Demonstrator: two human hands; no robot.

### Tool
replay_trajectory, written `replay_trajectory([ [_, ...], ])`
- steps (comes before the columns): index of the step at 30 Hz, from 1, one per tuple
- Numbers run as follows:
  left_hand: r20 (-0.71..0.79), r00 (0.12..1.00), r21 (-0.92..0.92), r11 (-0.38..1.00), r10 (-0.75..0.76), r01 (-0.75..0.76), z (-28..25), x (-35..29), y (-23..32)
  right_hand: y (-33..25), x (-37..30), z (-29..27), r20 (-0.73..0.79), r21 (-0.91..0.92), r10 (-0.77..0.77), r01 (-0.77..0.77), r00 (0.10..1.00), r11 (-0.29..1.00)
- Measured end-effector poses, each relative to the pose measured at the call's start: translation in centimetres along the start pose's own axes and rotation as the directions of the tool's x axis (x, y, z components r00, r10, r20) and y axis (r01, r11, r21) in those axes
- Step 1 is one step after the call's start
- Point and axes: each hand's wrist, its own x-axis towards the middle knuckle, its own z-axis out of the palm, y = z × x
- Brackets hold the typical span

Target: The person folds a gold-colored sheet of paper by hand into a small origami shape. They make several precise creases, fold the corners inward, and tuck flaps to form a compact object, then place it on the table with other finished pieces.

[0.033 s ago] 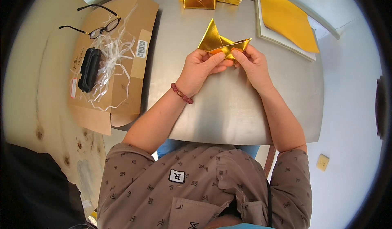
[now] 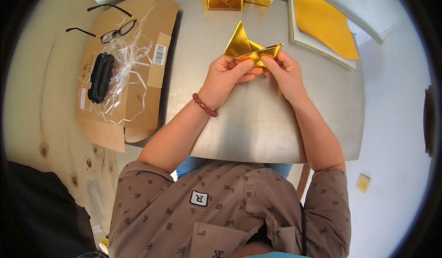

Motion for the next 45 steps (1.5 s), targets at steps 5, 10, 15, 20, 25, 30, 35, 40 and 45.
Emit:
replay_trajectory([
  [5,0.014,1.0,-0.001,1.0,-0.015,0.015,-0.35,0.05,-0.22,0.29,0.12,-0.12,-0.006,0.03,-0.017,0.017,1.0,0.999],
  [10,-0.015,0.999,-0.014,0.999,-0.048,0.048,-0.48,0.26,-0.24,0.24,0.15,0.01,0.003,0.025,-0.015,0.015,1.0,1.0],
  [15,-0.006,0.999,-0.028,0.999,-0.032,0.032,-0.41,0.07,0.0,0.1,0.03,0.18,0.019,0.073,-0.008,0.006,1.0,0.997],
  [20,-0.045,0.998,-0.075,0.996,-0.05,0.047,-0.49,0.12,0.37,0.0,0.05,0.23,0.009,0.048,-0.014,0.014,1.0,0.999],
  [25,-0.061,0.997,-0.098,0.994,-0.051,0.045,-0.79,0.39,0.1,0.02,0.08,0.2,0.005,0.037,-0.004,0.003,1.0,0.999],
  [30,-0.088,0.995,-0.084,0.996,-0.045,0.038,-0.99,0.5,-0.32,0.07,0.09,0.45,-0.007,0.102,-0.023,0.024,1.0,0.994],
  [35,-0.092,0.995,-0.051,0.999,-0.025,0.02,-0.84,0.45,-0.21,0.17,0.49,-0.01,0.022,0.11,-0.006,0.004,1.0,0.994],
  [40,-0.098,0.995,-0.018,1.0,-0.025,0.024,-0.75,0.31,-0.2,0.42,0.68,-0.44,-0.016,0.124,-0.027,0.029,1.0,0.992],
  [45,-0.105,0.994,-0.046,0.998,-0.043,0.038,-0.96,0.45,-0.23,0.4,0.72,-0.33,-0.032,0.151,-0.031,0.035,0.999,0.988],
])
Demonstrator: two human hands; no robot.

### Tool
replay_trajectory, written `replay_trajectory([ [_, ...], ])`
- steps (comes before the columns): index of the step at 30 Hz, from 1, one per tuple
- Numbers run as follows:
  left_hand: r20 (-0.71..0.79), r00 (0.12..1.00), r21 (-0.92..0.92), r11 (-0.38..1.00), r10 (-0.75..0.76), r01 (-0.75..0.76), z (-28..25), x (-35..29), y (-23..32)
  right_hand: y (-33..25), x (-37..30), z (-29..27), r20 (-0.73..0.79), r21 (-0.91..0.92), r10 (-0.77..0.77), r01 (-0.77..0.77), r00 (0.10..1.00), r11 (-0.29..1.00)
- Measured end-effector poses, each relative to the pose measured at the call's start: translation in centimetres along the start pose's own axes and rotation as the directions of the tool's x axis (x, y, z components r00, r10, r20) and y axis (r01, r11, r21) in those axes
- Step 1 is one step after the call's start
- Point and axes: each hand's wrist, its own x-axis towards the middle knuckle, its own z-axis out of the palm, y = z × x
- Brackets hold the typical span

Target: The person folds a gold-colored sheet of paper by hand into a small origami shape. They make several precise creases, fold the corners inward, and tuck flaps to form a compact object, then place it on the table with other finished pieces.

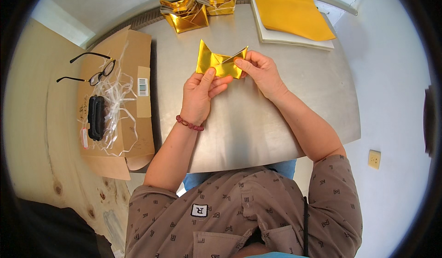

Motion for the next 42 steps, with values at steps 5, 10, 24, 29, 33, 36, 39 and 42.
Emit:
replay_trajectory([
  [5,0.035,0.999,0.022,1.0,0.017,-0.018,0.0,-0.1,-0.1,0.0,0.1,-0.2,-0.029,0.0,0.004,-0.004,1.0,1.0],
  [10,0.058,0.998,0.031,0.999,0.031,-0.033,0.0,-0.1,-0.2,0.0,0.0,-0.3,-0.02,0.036,-0.007,0.008,1.0,0.999],
  [24,0.071,0.997,0.09,0.995,0.028,-0.035,0.5,-0.3,0.0,-0.1,-0.1,-0.8,-0.091,0.022,0.041,-0.04,0.995,0.999],
  [29,0.034,0.999,0.103,0.994,0.027,-0.031,0.6,-0.4,0.2,-0.3,0.0,-0.6,-0.077,0.188,0.077,-0.061,0.994,0.98],
  [33,-0.017,1.0,0.055,0.998,0.024,-0.023,0.7,-0.5,0.5,-0.6,-0.2,-0.3,-0.067,0.098,0.07,-0.063,0.995,0.993],
  [36,-0.034,0.999,0.055,0.998,0.016,-0.014,0.7,-0.5,0.7,-0.6,-0.1,-0.6,-0.014,-0.074,0.058,-0.059,0.998,0.996],
  [39,-0.025,1.0,0.113,0.994,0.001,0.002,0.2,-0.4,1.0,-0.5,-0.2,-0.9,0.014,-0.053,0.035,-0.035,0.999,0.998],
  [42,-0.046,0.999,0.094,0.995,-0.014,0.018,-0.4,-0.2,1.3,-0.4,-0.1,-0.7,0.045,0.007,-0.014,0.014,0.999,1.0],
])
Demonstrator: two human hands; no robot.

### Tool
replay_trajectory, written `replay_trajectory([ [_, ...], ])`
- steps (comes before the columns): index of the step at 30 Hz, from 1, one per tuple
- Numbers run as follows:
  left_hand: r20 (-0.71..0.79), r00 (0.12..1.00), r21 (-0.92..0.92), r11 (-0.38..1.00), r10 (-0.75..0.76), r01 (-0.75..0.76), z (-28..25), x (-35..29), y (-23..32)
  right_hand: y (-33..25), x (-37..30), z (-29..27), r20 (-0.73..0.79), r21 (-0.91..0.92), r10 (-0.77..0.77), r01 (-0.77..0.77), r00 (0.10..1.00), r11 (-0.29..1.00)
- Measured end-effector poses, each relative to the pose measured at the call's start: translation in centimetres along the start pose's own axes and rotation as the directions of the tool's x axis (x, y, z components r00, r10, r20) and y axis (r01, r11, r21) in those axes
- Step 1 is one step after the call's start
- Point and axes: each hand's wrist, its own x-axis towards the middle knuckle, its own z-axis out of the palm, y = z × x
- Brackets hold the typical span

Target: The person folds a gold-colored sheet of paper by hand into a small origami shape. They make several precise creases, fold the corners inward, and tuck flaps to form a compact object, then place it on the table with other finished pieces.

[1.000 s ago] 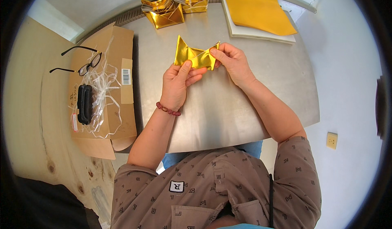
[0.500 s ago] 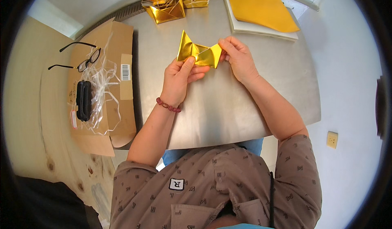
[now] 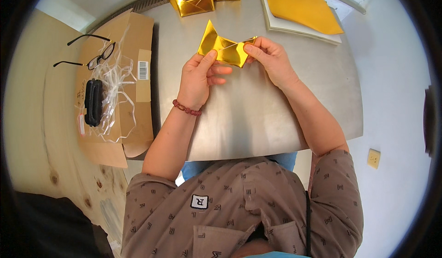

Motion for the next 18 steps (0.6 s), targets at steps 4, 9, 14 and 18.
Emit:
replay_trajectory([
  [4,-0.022,0.999,-0.021,0.999,0.041,-0.041,0.2,0.0,-0.3,-0.3,-0.1,0.2,0.004,-0.012,0.102,-0.102,0.995,0.995],
  [9,-0.025,0.999,0.003,0.999,0.04,-0.04,0.1,-0.1,-0.3,-0.7,-0.3,0.3,0.032,-0.105,0.111,-0.107,0.993,0.989],
  [14,-0.027,0.999,-0.043,0.998,0.036,-0.037,0.1,-0.1,-0.1,-1.3,-0.3,0.3,0.041,-0.088,0.146,-0.142,0.988,0.986],
  [18,-0.05,0.997,-0.054,0.997,0.057,-0.06,0.5,-0.4,-0.2,-1.4,-0.7,1.0,0.054,-0.095,0.136,-0.131,0.989,0.987],
])
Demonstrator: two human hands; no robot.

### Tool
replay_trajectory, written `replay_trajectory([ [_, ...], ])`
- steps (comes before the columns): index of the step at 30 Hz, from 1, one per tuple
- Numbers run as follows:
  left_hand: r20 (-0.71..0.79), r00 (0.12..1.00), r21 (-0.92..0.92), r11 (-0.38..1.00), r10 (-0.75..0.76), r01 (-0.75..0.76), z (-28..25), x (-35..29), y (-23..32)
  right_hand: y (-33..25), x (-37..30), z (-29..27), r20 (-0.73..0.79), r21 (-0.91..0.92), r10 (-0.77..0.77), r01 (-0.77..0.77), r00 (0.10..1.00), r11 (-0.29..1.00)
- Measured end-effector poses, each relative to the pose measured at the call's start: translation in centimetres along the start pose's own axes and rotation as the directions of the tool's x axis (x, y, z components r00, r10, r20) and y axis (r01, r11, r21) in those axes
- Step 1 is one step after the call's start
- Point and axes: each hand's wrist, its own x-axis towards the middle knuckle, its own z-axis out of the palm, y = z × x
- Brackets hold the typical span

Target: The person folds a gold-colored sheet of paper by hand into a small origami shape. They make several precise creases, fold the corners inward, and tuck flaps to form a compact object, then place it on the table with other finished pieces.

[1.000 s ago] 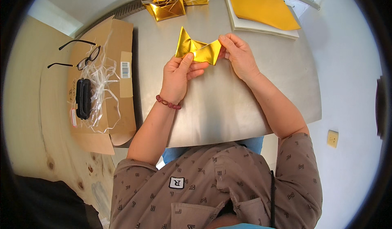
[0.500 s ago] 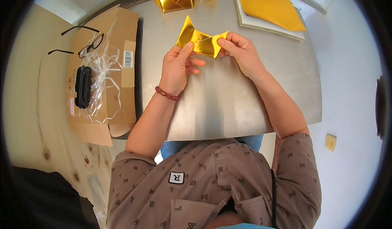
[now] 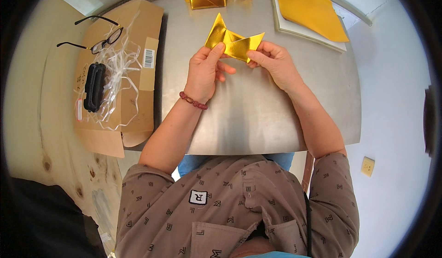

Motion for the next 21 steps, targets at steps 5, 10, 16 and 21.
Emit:
replay_trajectory([
  [5,0.002,0.998,0.017,0.998,-0.06,0.06,-0.27,0.05,0.47,-0.42,0.28,-0.58,0.022,-0.064,0.1,-0.098,0.995,0.993],
  [10,-0.052,0.998,0.028,0.999,-0.036,0.037,0.09,0.15,0.22,-0.59,0.17,-0.16,0.015,0.018,0.157,-0.157,0.988,0.987],
  [16,-0.053,0.998,0.029,0.999,-0.03,0.032,-0.09,0.29,0.06,-0.56,0.14,-0.44,0.102,-0.068,0.132,-0.126,0.986,0.99],
  [21,-0.058,0.995,-0.019,0.997,-0.081,0.08,-0.47,0.53,-0.02,-0.09,0.33,-0.37,0.074,-0.224,0.102,-0.083,0.992,0.971],
])
